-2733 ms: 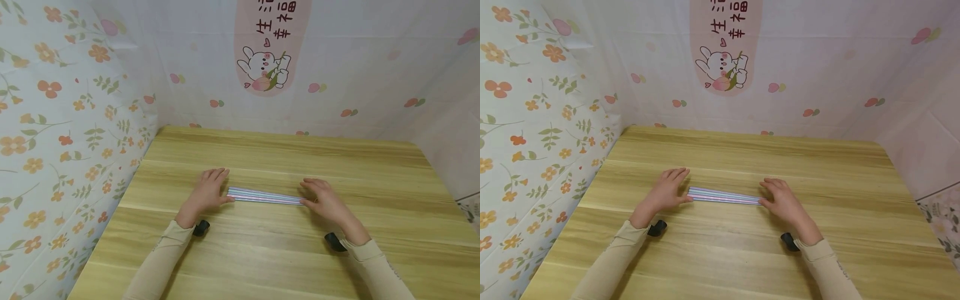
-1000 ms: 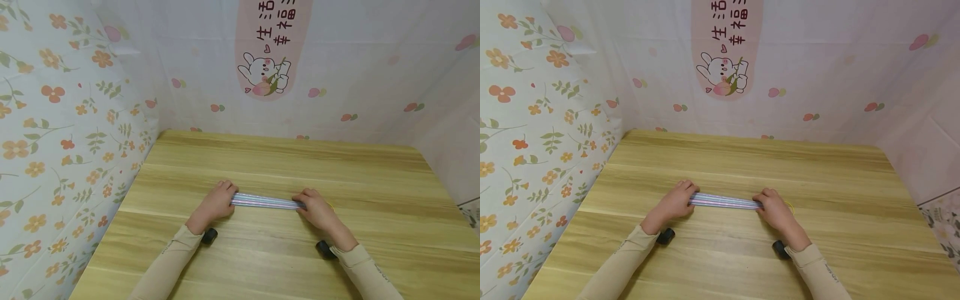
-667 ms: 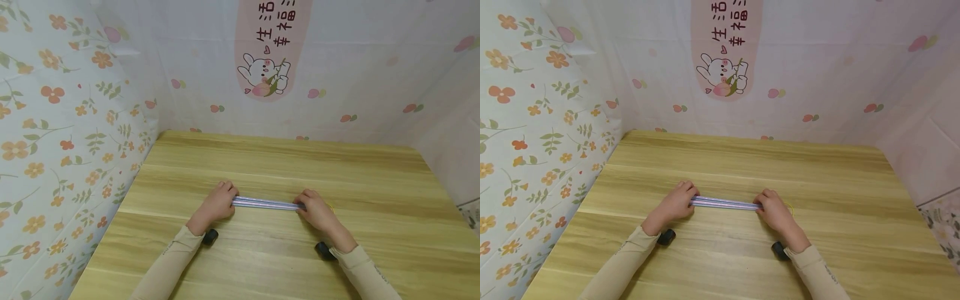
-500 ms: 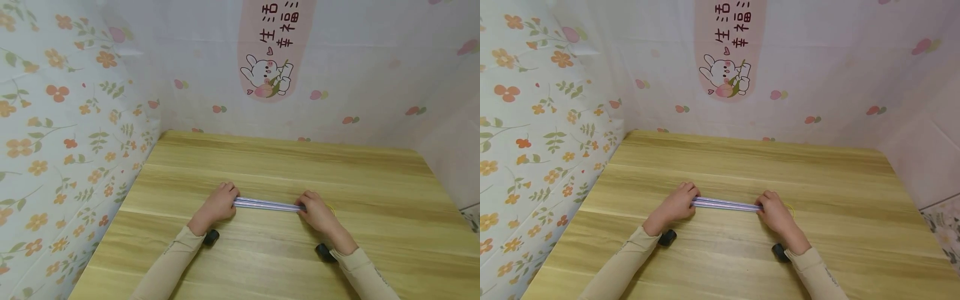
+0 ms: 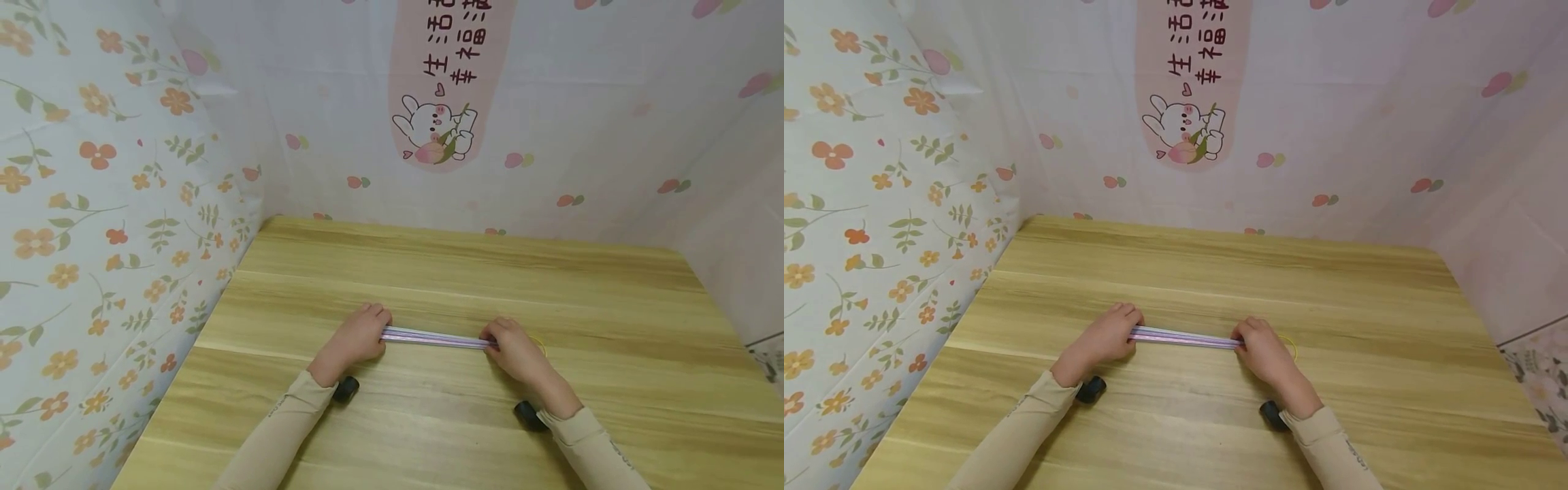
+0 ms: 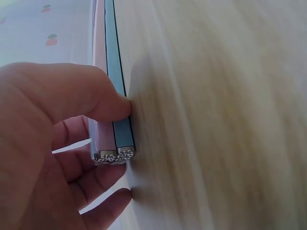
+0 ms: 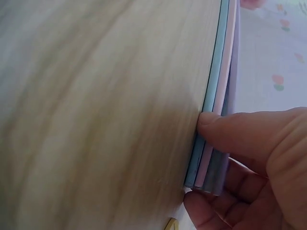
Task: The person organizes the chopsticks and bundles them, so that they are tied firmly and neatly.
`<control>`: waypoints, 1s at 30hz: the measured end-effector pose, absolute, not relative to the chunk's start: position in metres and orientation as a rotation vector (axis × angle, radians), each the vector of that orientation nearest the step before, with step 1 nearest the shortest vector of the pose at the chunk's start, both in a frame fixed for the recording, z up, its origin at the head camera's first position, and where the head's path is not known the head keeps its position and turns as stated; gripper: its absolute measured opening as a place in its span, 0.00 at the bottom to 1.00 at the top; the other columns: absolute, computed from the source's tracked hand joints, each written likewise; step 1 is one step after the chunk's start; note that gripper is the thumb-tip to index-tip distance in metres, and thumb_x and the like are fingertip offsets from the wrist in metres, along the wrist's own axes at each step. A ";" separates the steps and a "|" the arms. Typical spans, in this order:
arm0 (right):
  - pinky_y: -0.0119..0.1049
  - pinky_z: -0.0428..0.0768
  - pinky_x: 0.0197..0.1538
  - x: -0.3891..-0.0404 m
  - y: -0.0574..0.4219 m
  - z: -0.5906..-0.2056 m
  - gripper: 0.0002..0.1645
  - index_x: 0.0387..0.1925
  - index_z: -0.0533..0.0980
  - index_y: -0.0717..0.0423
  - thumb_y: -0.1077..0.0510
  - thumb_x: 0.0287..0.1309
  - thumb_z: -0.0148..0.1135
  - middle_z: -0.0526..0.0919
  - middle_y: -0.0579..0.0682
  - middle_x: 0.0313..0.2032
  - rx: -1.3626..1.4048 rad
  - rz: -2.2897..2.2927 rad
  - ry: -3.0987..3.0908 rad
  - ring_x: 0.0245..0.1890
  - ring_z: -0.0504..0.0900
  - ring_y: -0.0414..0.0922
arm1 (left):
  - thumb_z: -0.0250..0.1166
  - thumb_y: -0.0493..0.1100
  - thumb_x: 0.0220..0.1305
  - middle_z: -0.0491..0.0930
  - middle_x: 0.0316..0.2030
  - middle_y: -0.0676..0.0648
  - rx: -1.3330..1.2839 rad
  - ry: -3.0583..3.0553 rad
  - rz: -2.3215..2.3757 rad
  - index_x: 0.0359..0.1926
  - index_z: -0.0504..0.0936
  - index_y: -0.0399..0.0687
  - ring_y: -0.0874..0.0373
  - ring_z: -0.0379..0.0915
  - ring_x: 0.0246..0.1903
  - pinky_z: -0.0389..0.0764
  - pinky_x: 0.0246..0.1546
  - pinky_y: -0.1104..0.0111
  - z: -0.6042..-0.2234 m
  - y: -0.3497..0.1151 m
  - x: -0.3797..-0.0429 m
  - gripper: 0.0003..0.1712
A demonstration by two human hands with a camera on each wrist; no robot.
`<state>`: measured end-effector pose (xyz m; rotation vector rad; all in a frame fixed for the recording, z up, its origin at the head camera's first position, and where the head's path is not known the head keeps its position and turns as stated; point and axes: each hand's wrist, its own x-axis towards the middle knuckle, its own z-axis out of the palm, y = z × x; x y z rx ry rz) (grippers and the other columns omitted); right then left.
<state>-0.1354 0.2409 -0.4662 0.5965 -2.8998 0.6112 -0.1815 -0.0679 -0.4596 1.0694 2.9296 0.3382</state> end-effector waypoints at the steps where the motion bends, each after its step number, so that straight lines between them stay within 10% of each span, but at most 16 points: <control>1: 0.39 0.74 0.36 -0.135 0.241 -0.466 0.10 0.29 0.79 0.59 0.70 0.44 0.70 0.77 0.48 0.28 0.591 0.610 -2.904 0.32 0.73 0.43 | 0.65 0.34 0.48 0.76 0.38 0.47 1.068 2.928 0.333 0.40 0.78 0.43 0.53 0.70 0.38 0.72 0.47 0.63 -0.460 -0.068 -0.181 0.14; 30: 0.45 0.76 0.41 -0.132 0.237 -0.464 0.09 0.32 0.78 0.62 0.71 0.45 0.67 0.78 0.50 0.30 0.599 0.559 -2.943 0.36 0.77 0.49 | 0.67 0.36 0.51 0.77 0.41 0.47 1.056 2.910 0.214 0.43 0.79 0.43 0.53 0.68 0.40 0.73 0.47 0.63 -0.460 -0.064 -0.179 0.15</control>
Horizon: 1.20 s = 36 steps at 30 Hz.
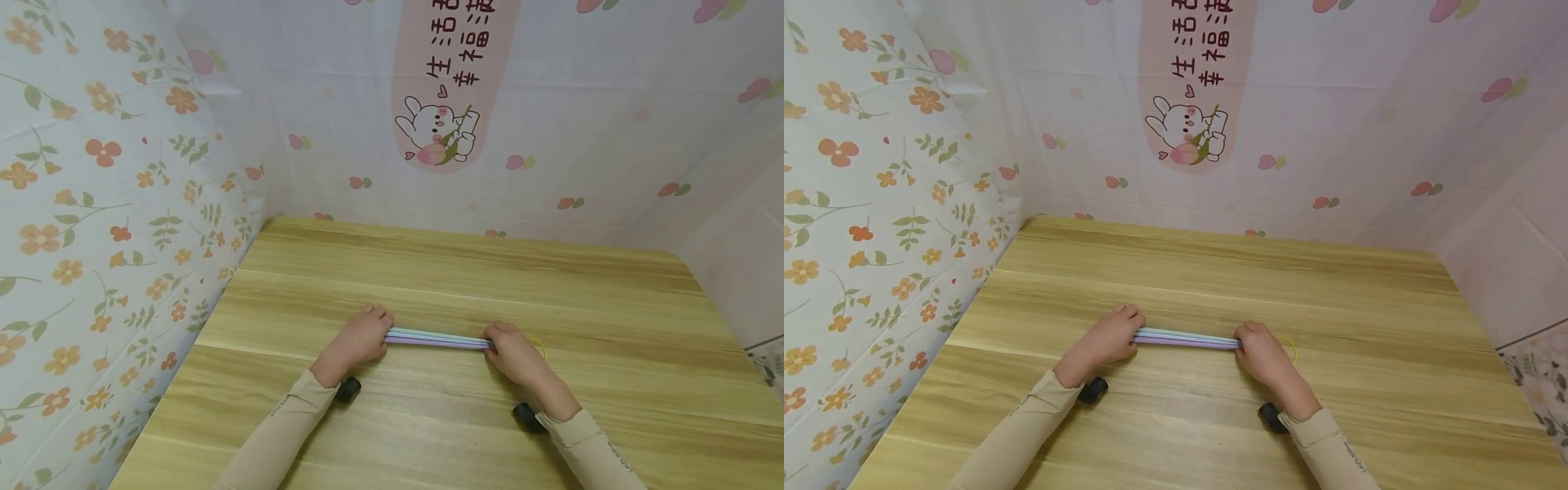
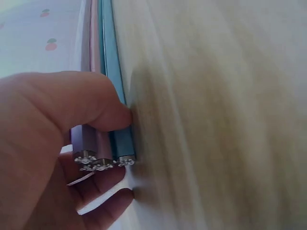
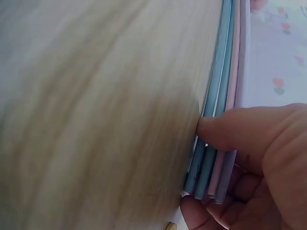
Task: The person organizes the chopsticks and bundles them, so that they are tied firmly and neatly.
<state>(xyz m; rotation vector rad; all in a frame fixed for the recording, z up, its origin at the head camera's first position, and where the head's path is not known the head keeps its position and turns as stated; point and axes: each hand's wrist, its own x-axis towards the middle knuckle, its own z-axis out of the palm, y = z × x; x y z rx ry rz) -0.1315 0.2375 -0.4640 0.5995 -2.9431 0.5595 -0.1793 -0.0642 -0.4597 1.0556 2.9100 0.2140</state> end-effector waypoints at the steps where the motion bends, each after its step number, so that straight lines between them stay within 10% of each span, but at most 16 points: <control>1: 0.45 0.76 0.41 -0.132 0.238 -0.464 0.09 0.32 0.78 0.62 0.71 0.45 0.67 0.78 0.50 0.30 0.606 0.548 -2.941 0.36 0.77 0.49 | 0.67 0.36 0.51 0.76 0.41 0.47 1.062 2.913 0.210 0.43 0.79 0.43 0.53 0.67 0.39 0.73 0.45 0.63 -0.460 -0.064 -0.179 0.15; 14: 0.48 0.77 0.41 -0.133 0.238 -0.463 0.08 0.32 0.76 0.63 0.71 0.47 0.64 0.80 0.52 0.31 0.626 0.547 -2.930 0.38 0.79 0.52 | 0.66 0.35 0.50 0.76 0.37 0.48 1.063 2.930 0.298 0.39 0.78 0.41 0.54 0.68 0.37 0.73 0.46 0.63 -0.457 -0.066 -0.178 0.13; 23: 0.34 0.72 0.29 -0.131 0.242 -0.457 0.08 0.35 0.74 0.60 0.69 0.53 0.62 0.78 0.47 0.27 0.656 0.540 -2.975 0.26 0.71 0.39 | 0.64 0.37 0.54 0.75 0.29 0.50 0.953 2.884 0.379 0.34 0.71 0.45 0.58 0.70 0.28 0.74 0.28 0.65 -0.452 -0.064 -0.178 0.09; 36: 0.43 0.79 0.40 -0.131 0.240 -0.453 0.09 0.40 0.76 0.62 0.67 0.55 0.62 0.82 0.52 0.36 0.698 0.526 -2.899 0.36 0.81 0.46 | 0.65 0.38 0.56 0.77 0.28 0.48 0.949 2.951 0.350 0.33 0.72 0.44 0.58 0.73 0.26 0.74 0.23 0.64 -0.446 -0.060 -0.176 0.08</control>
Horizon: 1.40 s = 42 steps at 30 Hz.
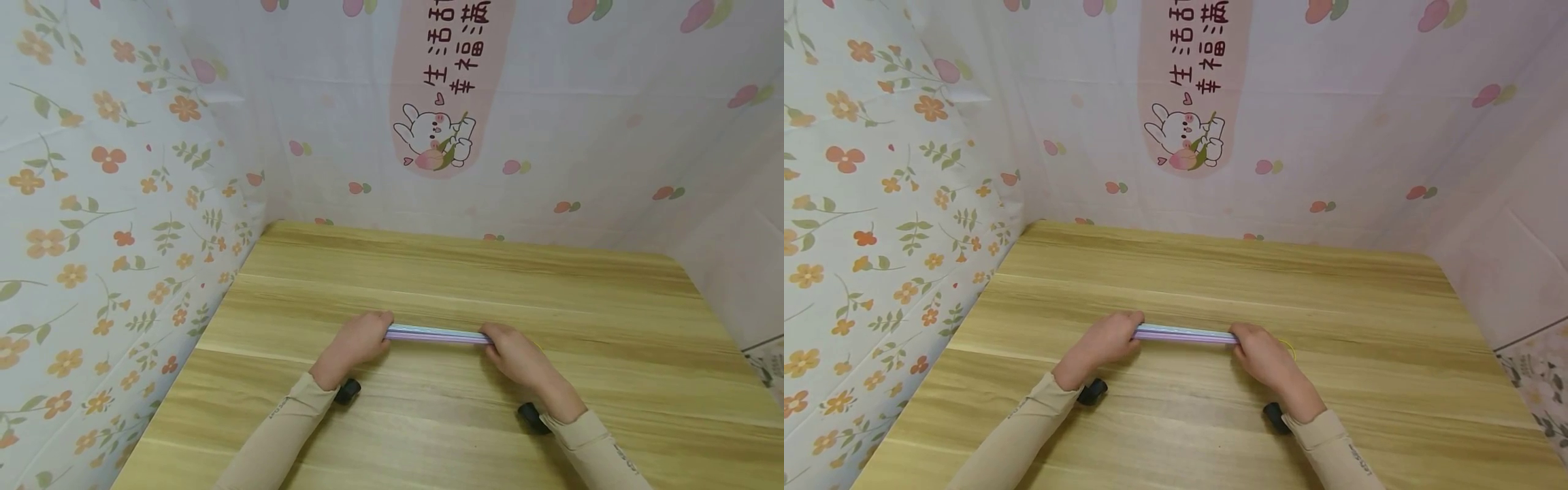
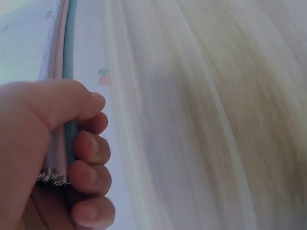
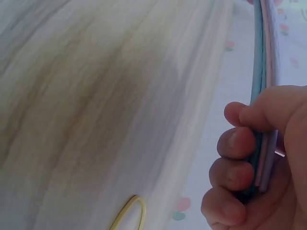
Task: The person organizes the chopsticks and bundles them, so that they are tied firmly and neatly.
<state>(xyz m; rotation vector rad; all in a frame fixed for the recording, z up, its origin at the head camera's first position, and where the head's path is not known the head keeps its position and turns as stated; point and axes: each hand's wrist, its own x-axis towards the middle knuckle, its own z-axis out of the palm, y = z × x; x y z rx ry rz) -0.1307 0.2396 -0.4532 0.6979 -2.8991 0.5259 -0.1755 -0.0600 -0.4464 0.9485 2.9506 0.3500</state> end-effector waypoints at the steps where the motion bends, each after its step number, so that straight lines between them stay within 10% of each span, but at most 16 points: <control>1: 0.41 0.78 0.37 -0.131 0.239 -0.453 0.08 0.39 0.76 0.61 0.67 0.55 0.63 0.81 0.50 0.34 0.695 0.523 -2.900 0.33 0.79 0.43 | 0.65 0.38 0.57 0.78 0.28 0.48 0.945 2.960 0.338 0.32 0.73 0.44 0.58 0.74 0.26 0.75 0.23 0.64 -0.447 -0.060 -0.176 0.08; 42: 0.33 0.74 0.27 -0.131 0.229 -0.443 0.07 0.30 0.78 0.59 0.69 0.48 0.67 0.80 0.49 0.27 0.535 0.592 -2.737 0.24 0.73 0.38 | 0.68 0.51 0.57 0.81 0.28 0.49 1.021 3.097 0.165 0.31 0.76 0.49 0.57 0.78 0.24 0.74 0.18 0.65 -0.442 -0.050 -0.171 0.13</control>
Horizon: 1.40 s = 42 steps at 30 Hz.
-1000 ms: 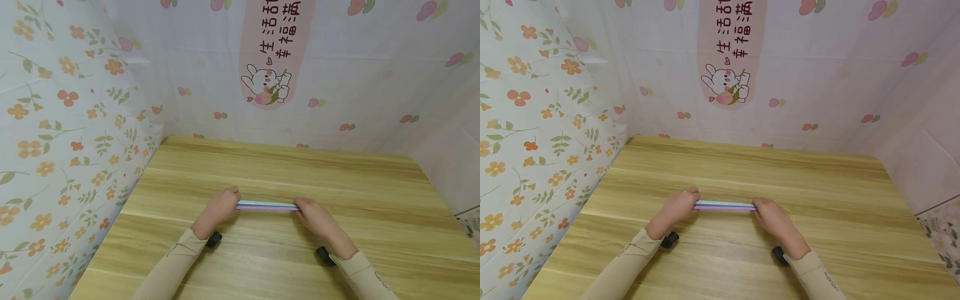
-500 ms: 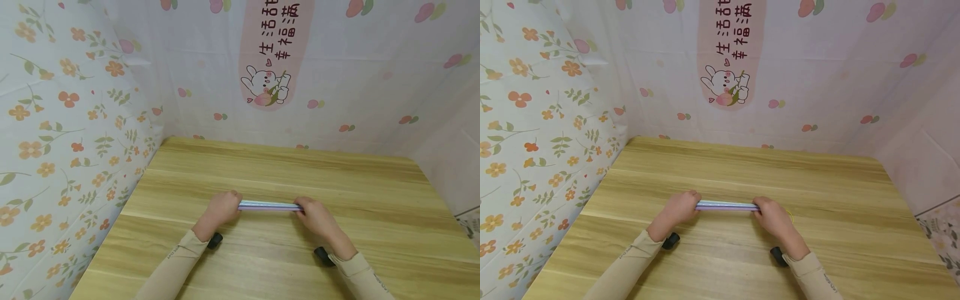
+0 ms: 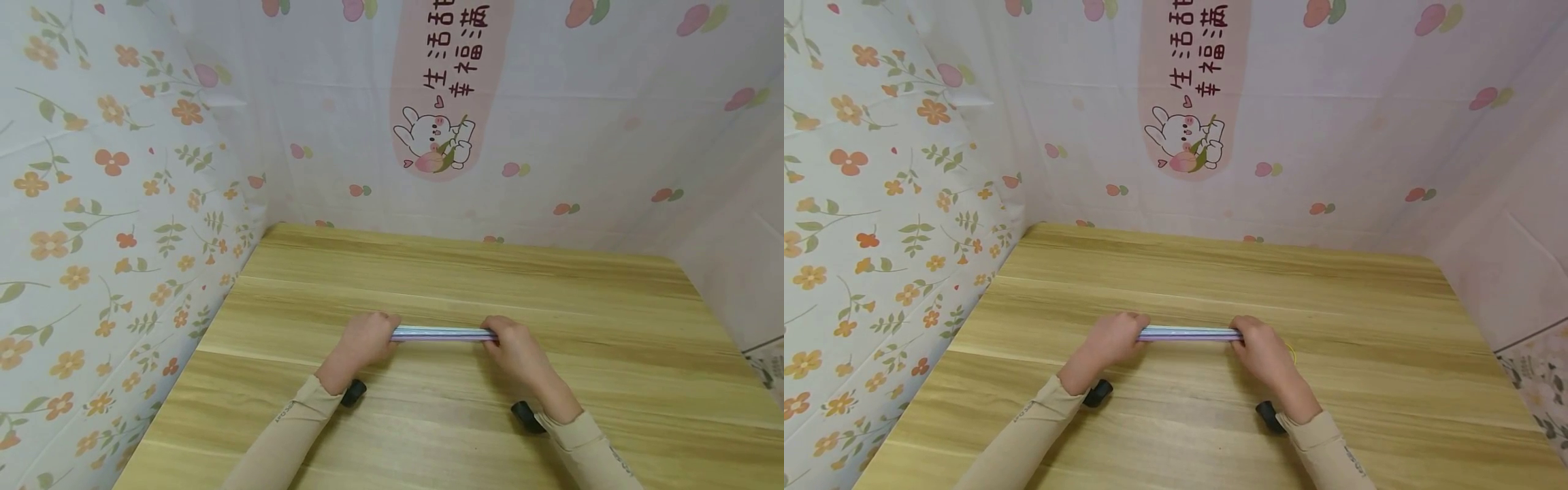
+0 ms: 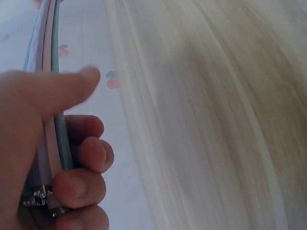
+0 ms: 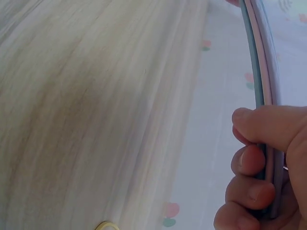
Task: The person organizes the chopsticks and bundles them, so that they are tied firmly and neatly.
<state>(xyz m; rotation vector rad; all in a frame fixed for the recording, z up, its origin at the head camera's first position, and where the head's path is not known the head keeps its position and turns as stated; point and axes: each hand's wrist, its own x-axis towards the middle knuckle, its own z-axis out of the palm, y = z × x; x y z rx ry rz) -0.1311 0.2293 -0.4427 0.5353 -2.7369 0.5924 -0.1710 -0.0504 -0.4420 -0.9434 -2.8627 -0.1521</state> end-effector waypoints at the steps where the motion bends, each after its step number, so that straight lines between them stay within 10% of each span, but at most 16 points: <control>1: 0.33 0.74 0.27 -0.131 0.229 -0.442 0.07 0.29 0.78 0.60 0.69 0.48 0.67 0.80 0.49 0.26 0.532 0.592 -2.734 0.24 0.73 0.38 | 0.68 0.52 0.57 0.81 0.27 0.49 -0.936 -2.869 -0.154 0.30 0.76 0.49 0.57 0.77 0.23 0.74 0.18 0.65 -0.442 -0.050 -0.171 0.14; 19: 0.32 0.71 0.27 -0.134 0.228 -0.440 0.10 0.28 0.78 0.60 0.68 0.42 0.73 0.77 0.49 0.26 0.348 0.709 -2.600 0.25 0.73 0.42 | 0.68 0.44 0.51 0.76 0.17 0.52 -0.876 -2.708 -0.038 0.22 0.74 0.50 0.60 0.71 0.15 0.68 0.11 0.66 -0.442 -0.049 -0.173 0.10; 32: 0.51 0.77 0.49 -0.132 0.230 -0.431 0.29 0.56 0.73 0.59 0.64 0.50 0.70 0.78 0.59 0.53 0.405 1.093 -2.679 0.49 0.79 0.59 | 0.69 0.43 0.54 0.79 0.22 0.51 -0.854 -2.713 -0.070 0.26 0.77 0.46 0.60 0.74 0.18 0.72 0.13 0.68 -0.435 -0.047 -0.173 0.08; 42: 0.45 0.75 0.53 -0.132 0.227 -0.433 0.26 0.55 0.73 0.64 0.67 0.53 0.66 0.78 0.59 0.55 0.517 1.117 -2.566 0.51 0.78 0.58 | 0.71 0.43 0.53 0.80 0.26 0.49 -0.853 -2.729 -0.038 0.31 0.80 0.44 0.60 0.77 0.22 0.76 0.18 0.70 -0.429 -0.047 -0.173 0.10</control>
